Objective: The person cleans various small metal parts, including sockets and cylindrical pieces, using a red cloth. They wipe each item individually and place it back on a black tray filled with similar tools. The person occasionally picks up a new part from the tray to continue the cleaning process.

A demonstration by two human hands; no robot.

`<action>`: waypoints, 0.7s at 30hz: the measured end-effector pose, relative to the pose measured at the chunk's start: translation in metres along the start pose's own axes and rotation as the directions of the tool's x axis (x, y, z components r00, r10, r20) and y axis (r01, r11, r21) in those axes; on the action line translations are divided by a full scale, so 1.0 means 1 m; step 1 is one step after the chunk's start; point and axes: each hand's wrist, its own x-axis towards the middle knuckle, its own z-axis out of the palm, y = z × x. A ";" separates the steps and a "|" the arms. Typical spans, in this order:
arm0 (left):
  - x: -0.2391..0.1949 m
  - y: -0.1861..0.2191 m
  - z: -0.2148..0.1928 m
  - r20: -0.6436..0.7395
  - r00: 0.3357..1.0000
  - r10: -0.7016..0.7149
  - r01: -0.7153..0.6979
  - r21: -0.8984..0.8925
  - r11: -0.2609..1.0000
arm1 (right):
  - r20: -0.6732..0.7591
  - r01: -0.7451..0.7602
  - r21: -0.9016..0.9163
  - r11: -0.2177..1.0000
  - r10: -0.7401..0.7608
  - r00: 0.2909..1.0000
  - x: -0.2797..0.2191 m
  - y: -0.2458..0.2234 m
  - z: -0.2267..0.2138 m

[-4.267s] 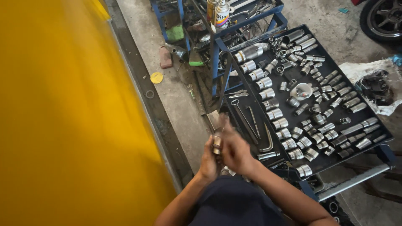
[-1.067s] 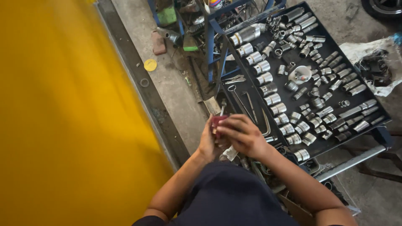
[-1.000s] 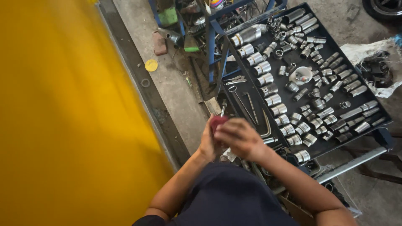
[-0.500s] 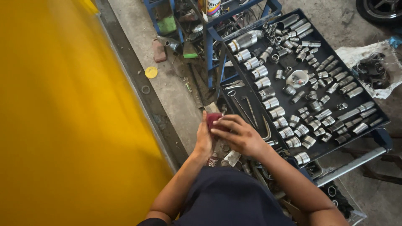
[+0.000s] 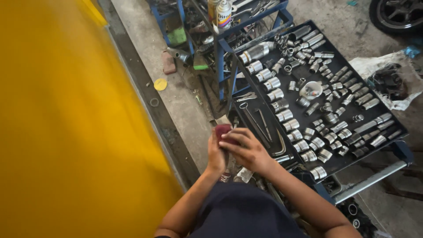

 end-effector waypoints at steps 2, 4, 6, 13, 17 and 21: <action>-0.005 0.009 0.008 0.025 1.000 -0.001 0.001 -0.005 1.000 | -0.106 -0.045 -0.021 0.999 0.043 0.993 -0.001 0.007 0.008; -0.005 0.018 0.015 0.044 0.999 0.004 -0.004 -0.007 1.000 | -0.211 -0.087 -0.030 0.996 0.079 0.974 0.001 0.011 0.013; 0.000 0.026 0.026 -0.063 0.996 -0.063 0.058 -0.076 0.995 | -0.137 -0.001 -0.069 0.998 -0.009 0.990 0.006 0.012 0.012; 0.009 -0.008 -0.005 -0.038 0.999 0.004 0.000 0.112 0.994 | -0.141 -0.081 -0.078 0.994 0.070 0.988 0.012 0.014 0.008; 0.010 -0.023 -0.017 -0.036 0.996 -0.076 0.070 -0.151 0.986 | -0.075 -0.100 0.034 0.994 0.102 0.992 0.008 0.013 0.009; 0.010 0.002 0.000 -0.186 0.970 -0.154 0.136 -0.108 0.985 | -0.167 -0.078 0.028 0.997 0.082 0.982 0.009 0.007 0.012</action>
